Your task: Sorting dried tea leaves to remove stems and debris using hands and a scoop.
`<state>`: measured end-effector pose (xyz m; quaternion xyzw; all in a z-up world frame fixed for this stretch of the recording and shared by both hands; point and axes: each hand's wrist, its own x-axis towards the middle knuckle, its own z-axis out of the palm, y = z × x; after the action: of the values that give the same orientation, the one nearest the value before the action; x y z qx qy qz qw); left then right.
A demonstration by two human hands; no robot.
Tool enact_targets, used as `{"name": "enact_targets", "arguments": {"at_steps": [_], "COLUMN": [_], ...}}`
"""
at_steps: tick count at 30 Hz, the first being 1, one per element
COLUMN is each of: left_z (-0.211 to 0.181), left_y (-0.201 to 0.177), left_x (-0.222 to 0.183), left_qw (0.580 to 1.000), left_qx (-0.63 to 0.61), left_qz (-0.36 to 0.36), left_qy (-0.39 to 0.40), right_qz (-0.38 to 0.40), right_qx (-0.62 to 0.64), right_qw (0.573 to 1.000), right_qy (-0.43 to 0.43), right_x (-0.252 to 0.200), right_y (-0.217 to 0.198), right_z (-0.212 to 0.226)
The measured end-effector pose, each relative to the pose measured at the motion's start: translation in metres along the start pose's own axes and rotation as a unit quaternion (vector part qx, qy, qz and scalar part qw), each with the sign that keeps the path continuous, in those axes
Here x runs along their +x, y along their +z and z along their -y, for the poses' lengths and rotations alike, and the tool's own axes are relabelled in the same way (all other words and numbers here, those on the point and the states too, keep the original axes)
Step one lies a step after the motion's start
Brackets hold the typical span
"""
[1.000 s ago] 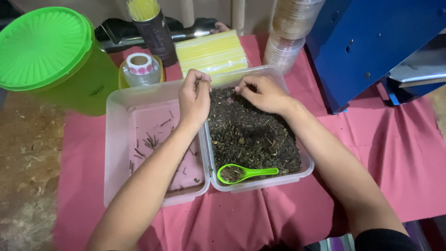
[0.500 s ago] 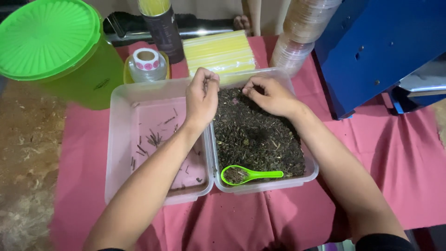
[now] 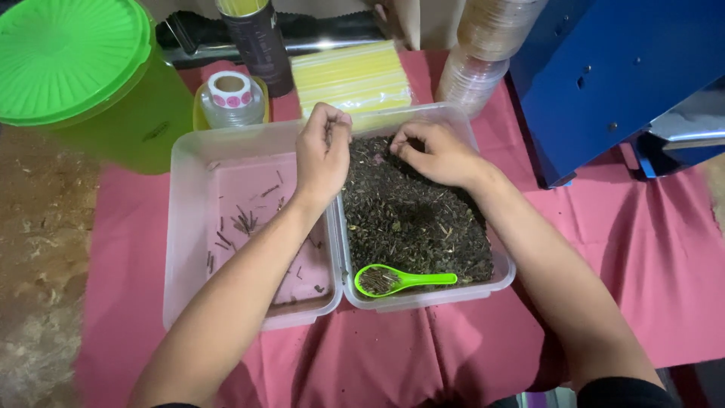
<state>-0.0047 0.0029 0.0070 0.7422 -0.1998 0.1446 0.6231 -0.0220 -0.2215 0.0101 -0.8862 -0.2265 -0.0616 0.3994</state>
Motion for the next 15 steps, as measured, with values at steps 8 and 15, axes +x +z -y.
{"name": "enact_targets", "arguments": {"at_steps": [8, 15], "left_z": [0.001, 0.003], "left_y": [0.004, 0.002], "left_x": [0.001, 0.0], "left_qw": [1.0, 1.0], "left_qx": [-0.005, -0.006], "left_qz": [-0.021, -0.02], "left_qy": [0.009, 0.019], "right_qz": [0.011, 0.025], "right_qx": [-0.031, -0.03], "right_qw": [0.999, 0.999], "right_qy": [0.002, -0.012], "right_x": [0.001, 0.001], "right_y": [-0.006, -0.003], "right_z": [0.011, 0.005]}}
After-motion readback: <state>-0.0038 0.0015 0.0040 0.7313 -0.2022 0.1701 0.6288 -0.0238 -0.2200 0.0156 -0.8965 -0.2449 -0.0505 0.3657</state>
